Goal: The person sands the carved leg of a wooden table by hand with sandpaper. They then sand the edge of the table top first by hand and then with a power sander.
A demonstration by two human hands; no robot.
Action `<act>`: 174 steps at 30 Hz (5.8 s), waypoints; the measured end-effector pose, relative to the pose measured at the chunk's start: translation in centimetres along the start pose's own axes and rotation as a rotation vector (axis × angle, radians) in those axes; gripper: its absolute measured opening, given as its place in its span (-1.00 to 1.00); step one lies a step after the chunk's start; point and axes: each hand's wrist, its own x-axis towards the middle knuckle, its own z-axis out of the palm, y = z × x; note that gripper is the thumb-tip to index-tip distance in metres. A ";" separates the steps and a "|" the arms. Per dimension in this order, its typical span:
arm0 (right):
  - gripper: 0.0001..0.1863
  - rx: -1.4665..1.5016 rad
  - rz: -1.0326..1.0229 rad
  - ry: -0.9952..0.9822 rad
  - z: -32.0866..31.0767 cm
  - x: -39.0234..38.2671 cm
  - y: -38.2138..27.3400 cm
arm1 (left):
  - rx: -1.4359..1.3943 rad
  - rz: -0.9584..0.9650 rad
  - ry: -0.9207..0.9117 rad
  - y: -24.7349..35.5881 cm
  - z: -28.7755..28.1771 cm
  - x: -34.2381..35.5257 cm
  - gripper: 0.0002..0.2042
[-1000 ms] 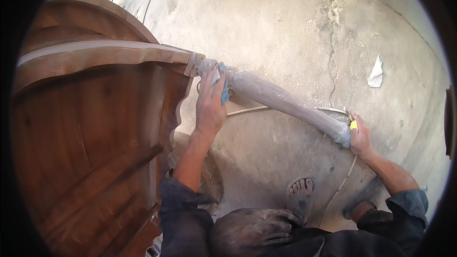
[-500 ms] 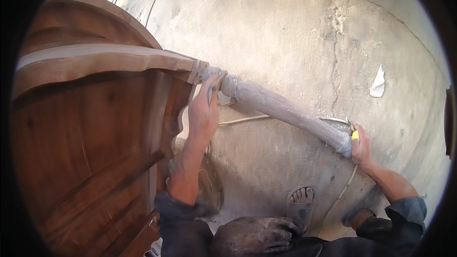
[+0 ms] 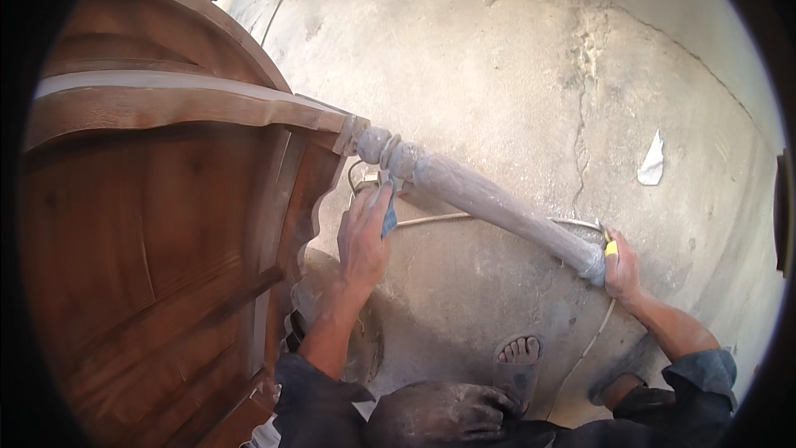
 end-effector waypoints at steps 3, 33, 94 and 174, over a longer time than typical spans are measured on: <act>-0.46 0.060 0.079 -0.046 -0.3 0.1 -1.1 | 0.115 0.210 0.082 0.6 -0.4 3.9 -0.47; -0.46 0.104 0.162 -0.095 -0.5 0.1 -1.3 | 0.018 0.072 0.130 -3.8 -1.8 2.5 -0.40; -0.50 0.033 0.068 -0.065 -0.4 0.4 -1.4 | 0.207 -0.032 -0.118 3.3 0.9 7.1 -0.49; -0.53 -0.391 -0.409 -0.351 -11.9 15.4 -24.6 | 0.302 -0.241 0.320 -13.3 -0.7 2.2 -0.63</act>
